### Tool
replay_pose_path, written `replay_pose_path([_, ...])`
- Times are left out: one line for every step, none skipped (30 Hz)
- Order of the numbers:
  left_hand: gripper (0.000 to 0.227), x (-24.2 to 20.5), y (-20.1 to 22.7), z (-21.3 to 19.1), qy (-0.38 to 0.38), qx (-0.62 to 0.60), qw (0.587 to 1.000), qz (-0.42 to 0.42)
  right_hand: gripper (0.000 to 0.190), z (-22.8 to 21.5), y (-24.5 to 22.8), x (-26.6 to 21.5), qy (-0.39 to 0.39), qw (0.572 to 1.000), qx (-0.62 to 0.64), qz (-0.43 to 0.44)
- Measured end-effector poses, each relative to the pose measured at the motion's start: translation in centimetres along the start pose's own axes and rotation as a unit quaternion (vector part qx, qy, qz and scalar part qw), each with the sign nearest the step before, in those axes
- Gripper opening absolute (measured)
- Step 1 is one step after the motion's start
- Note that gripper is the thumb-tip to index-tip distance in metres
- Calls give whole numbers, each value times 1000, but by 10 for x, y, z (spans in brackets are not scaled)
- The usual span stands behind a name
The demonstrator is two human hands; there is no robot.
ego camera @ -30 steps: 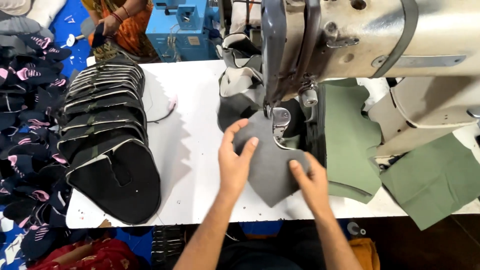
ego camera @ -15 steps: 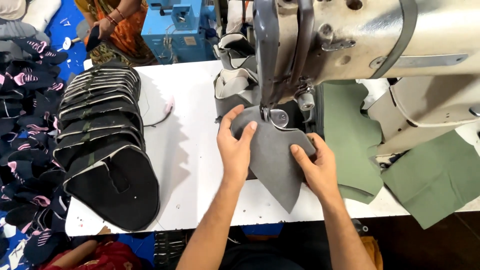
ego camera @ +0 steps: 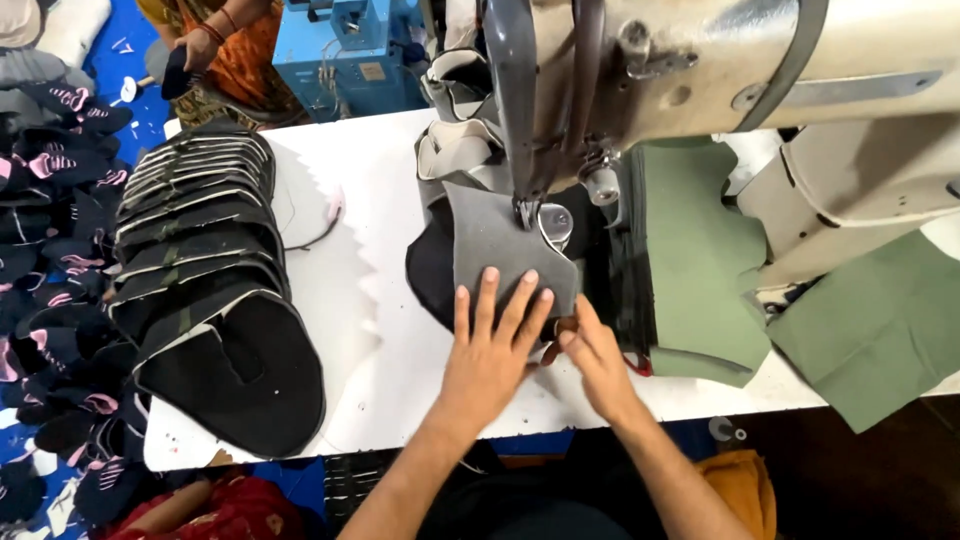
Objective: The person stitches fabric components onto shoe uppers using an industrial sewing machine.
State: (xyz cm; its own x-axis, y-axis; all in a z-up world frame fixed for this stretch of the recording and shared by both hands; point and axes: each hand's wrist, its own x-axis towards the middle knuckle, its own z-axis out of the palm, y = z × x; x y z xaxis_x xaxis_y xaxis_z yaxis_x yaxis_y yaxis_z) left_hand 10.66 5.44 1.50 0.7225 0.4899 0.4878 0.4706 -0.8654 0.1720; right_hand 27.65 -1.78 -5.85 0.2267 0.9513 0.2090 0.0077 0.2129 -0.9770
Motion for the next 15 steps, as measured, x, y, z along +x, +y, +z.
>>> replay_pose_path([80,-1,-4,8,-9,41,999,21,61,-4,-2,6,-14,998,59,15])
replay_pose_path([80,-3,-9,8,-7,42,999,24,61,-4,-11,11,-13,998,59,11])
replay_pose_path([76,-7,-13,8,20,17,999,38,60,-3,-20,15,-15,996,67,57])
replay_pose_path([72,-9,-16,8,48,-8,997,53,63,-3,-29,18,-18,992,75,103])
replay_pose_path([72,-9,-20,11,50,-8,997,58,63,-12,-3,20,-14,992,74,99])
replay_pose_path([62,-8,-24,14,98,-33,993,54,63,-20,23,21,-8,986,94,140])
replay_pose_path([55,-8,-28,16,144,-58,987,50,75,-27,50,23,-2,977,115,181])
replay_pose_path([55,-2,-29,14,146,-58,986,54,75,-25,27,32,1,977,114,177])
replay_pose_path([41,0,-28,13,177,-134,975,-18,68,-21,5,39,12,973,84,215])
replay_pose_path([28,2,-29,11,206,-209,952,-90,62,-16,-17,46,24,966,52,252])
replay_pose_path([28,15,-21,-1,208,-207,951,-93,62,-15,-9,44,21,966,51,252])
replay_pose_path([33,28,-13,-13,239,-235,935,-118,59,-14,-1,44,42,974,37,220])
replay_pose_path([44,43,-6,-24,270,-263,916,-141,58,-13,7,44,65,980,24,187])
replay_pose_path([44,45,-4,-26,271,-261,915,-141,58,-13,20,41,63,980,23,186])
replay_pose_path([34,47,-3,-27,242,-286,914,-158,60,-14,33,36,75,980,56,173])
